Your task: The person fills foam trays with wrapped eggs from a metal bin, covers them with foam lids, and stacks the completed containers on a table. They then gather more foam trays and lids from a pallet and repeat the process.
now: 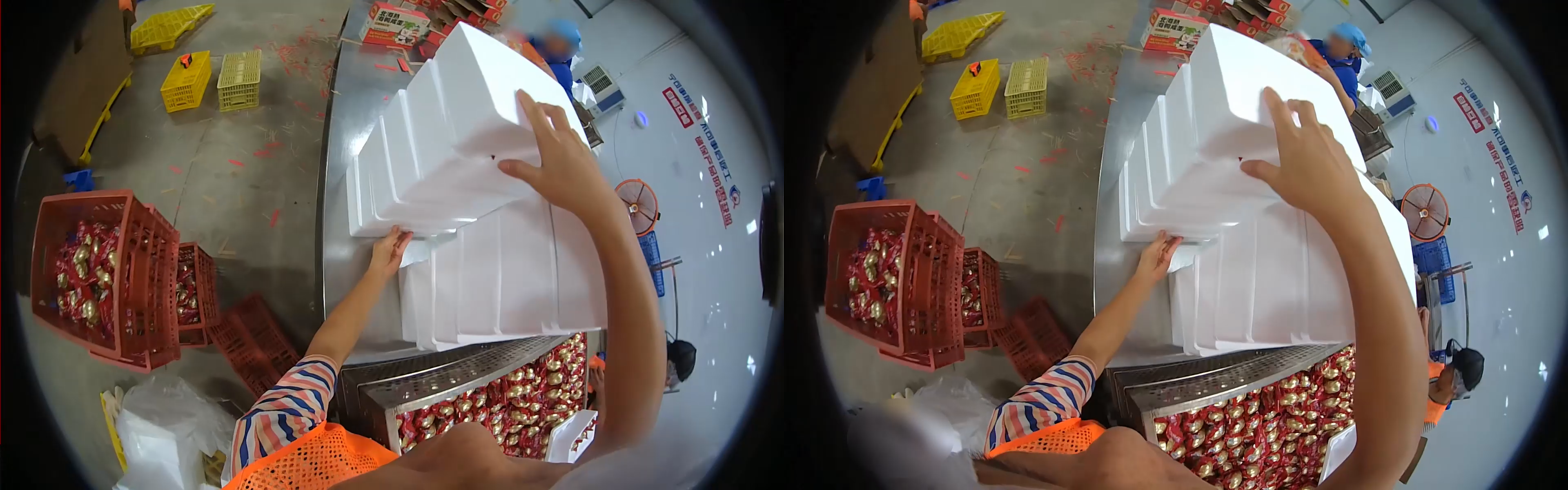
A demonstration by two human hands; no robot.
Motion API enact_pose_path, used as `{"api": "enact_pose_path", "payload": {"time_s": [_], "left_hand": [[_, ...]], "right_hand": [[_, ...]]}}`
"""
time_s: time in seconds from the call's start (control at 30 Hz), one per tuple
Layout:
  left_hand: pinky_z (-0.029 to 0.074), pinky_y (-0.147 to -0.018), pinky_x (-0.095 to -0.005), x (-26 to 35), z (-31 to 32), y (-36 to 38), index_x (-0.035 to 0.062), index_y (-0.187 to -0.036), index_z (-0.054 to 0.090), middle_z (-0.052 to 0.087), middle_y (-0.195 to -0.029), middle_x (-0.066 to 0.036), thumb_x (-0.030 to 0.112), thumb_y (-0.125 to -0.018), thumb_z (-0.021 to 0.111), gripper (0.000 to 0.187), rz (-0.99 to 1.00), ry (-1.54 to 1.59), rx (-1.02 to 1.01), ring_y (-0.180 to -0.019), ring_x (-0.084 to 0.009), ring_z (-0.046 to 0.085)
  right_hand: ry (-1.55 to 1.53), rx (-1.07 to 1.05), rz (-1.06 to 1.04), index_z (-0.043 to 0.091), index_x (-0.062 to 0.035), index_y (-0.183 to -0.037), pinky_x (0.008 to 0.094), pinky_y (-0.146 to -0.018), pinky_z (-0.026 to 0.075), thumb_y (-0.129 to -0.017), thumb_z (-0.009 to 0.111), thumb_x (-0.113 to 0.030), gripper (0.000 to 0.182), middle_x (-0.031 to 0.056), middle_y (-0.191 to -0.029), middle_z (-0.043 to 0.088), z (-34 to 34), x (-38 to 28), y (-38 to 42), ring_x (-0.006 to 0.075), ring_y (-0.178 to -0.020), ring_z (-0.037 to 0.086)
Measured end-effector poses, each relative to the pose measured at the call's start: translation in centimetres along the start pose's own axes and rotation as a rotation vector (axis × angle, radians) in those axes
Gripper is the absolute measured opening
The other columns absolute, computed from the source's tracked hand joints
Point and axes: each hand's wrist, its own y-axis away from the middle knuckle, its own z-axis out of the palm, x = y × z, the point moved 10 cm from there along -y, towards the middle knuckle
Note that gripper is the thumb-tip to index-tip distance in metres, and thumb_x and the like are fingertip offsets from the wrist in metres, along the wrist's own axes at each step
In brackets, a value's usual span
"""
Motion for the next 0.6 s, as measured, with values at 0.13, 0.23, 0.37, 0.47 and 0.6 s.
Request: {"api": "enact_pose_path", "payload": {"time_s": [0.13,0.23,0.37,0.47,0.6], "left_hand": [[0.047,-0.107,-0.0402,1.0,2.0,-4.7,-0.0050,-0.109,0.055,0.057,-0.109,-0.014,0.011,-0.097,0.059,0.021,0.047,-0.007,-0.038,-0.106,-0.0258,0.057],[0.050,-0.104,-0.0410,1.3,2.5,-10.3,-0.0033,-0.110,0.056,0.056,-0.107,-0.012,0.011,-0.096,0.060,0.021,0.050,0.052,0.013,-0.103,-0.0259,0.057],[0.053,-0.095,-0.0370,1.9,3.5,-16.2,0.0001,-0.114,0.061,0.062,-0.104,-0.007,0.008,-0.092,0.066,0.024,0.038,0.069,0.090,-0.092,-0.0201,0.061],[0.053,-0.093,-0.0369,2.5,4.8,-18.5,0.0007,-0.116,0.059,0.061,-0.102,-0.007,0.014,-0.089,0.072,0.033,0.082,0.042,0.105,-0.091,-0.0196,0.061],[0.050,-0.094,-0.0384,2.1,4.0,-19.9,0.0008,-0.119,0.056,0.057,-0.109,-0.010,0.024,-0.082,0.080,0.050,0.054,-0.062,0.149,-0.101,-0.0244,0.057]], "right_hand": [[0.052,-0.026,-0.027,0.034,-0.0105,-0.146,0.0465,-0.095,0.048,-0.076,0.077,-0.043,0.088,0.0296,-0.135,0.046,2.8,2.7,-5.4,0.0447,-0.110,0.059],[0.087,-0.019,-0.047,0.028,-0.0100,-0.150,0.0451,-0.104,0.041,-0.078,0.076,-0.042,0.092,0.0290,-0.139,0.044,5.1,4.9,-8.9,0.0418,-0.123,0.051],[0.145,-0.131,-0.037,0.016,-0.0053,-0.152,0.0433,-0.113,0.031,-0.076,0.073,-0.051,0.106,0.0292,-0.147,0.036,8.3,8.7,-13.9,0.0407,-0.136,0.038],[0.266,-0.213,0.103,0.008,0.0041,-0.151,0.0427,-0.114,0.031,-0.072,0.076,-0.052,0.118,0.0346,-0.146,0.032,8.9,9.0,-16.2,0.0452,-0.135,0.036],[0.254,-0.147,0.139,0.008,0.0068,-0.150,0.0425,-0.114,0.031,-0.069,0.077,-0.052,0.121,0.0364,-0.144,0.034,9.3,8.9,-16.6,0.0445,-0.135,0.038]]}}
